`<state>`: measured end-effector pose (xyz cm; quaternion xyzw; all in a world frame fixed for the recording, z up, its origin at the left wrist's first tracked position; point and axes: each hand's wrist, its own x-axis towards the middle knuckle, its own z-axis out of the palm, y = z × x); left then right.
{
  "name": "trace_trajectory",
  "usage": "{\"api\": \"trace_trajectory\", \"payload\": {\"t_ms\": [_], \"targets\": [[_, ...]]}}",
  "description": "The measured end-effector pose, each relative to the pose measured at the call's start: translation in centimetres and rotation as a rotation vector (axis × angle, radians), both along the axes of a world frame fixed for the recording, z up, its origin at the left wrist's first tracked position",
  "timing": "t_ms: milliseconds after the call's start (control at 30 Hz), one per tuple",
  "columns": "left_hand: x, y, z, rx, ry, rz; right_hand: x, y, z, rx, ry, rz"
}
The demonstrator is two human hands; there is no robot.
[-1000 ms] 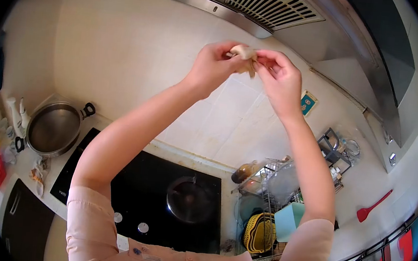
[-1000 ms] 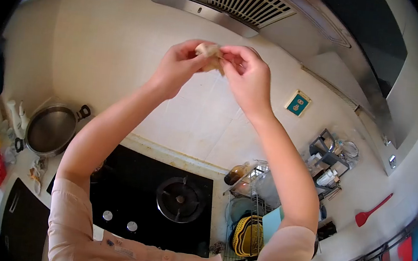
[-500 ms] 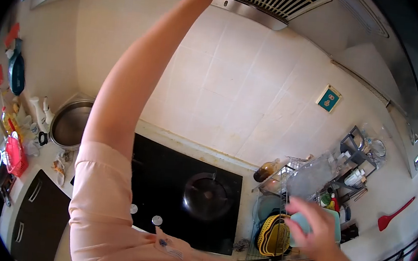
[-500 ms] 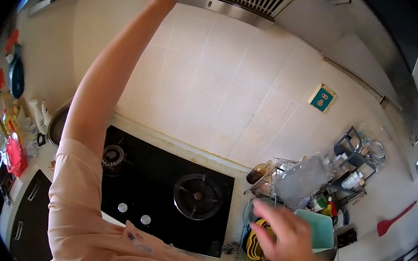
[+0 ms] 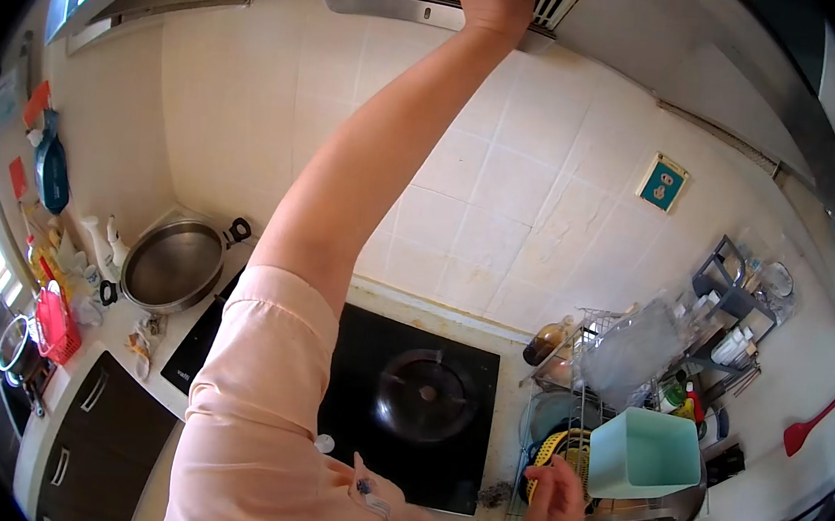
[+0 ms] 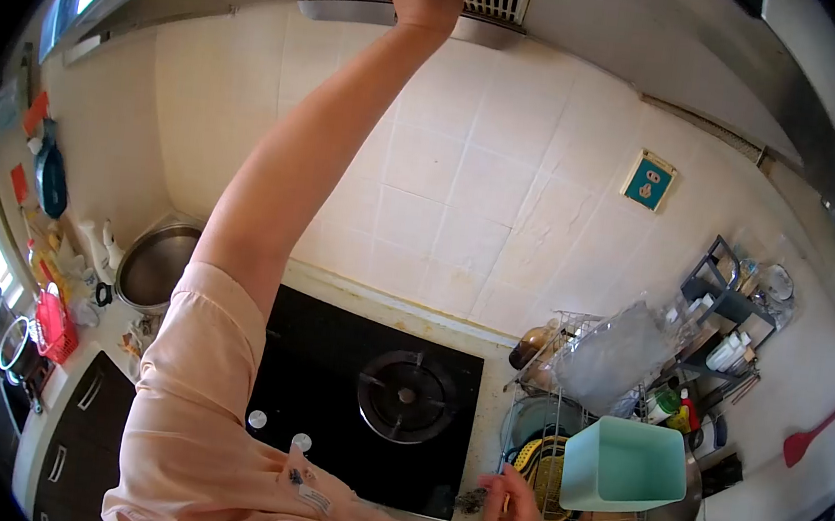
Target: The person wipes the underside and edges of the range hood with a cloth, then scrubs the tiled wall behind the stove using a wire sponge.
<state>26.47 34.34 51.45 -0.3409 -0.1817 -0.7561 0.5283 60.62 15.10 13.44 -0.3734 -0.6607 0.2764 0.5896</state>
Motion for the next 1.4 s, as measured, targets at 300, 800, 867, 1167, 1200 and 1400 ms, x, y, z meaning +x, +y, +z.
{"api": "trace_trajectory", "payload": {"t_ms": [300, 800, 867, 1167, 1200, 1400], "targets": [[-9.2, -0.7, 0.0, -0.326, 0.248, 0.585, 0.6, 1.4, -2.4, -0.095, 0.205, -0.028], [-4.6, -2.4, 0.9, -0.173, 0.746, 0.986, -0.3, 3.1, -5.6, -0.247, 0.334, 0.094], [-4.3, -1.7, 0.2, -0.230, 0.667, 0.985, -0.5, 3.3, -6.6, -0.267, 0.354, 0.113], [-1.6, -0.9, -0.7, -0.067, 0.545, 0.649, -0.7, 3.4, -7.6, -0.288, 0.358, 0.120], [-1.9, -0.3, -0.4, -0.075, 0.552, 0.667, -0.7, 3.4, -7.5, -0.284, 0.369, 0.121], [-3.7, 5.3, -1.2, -0.330, 0.522, 0.742, -0.6, 3.8, -8.0, -0.345, 0.366, 0.125]]}}
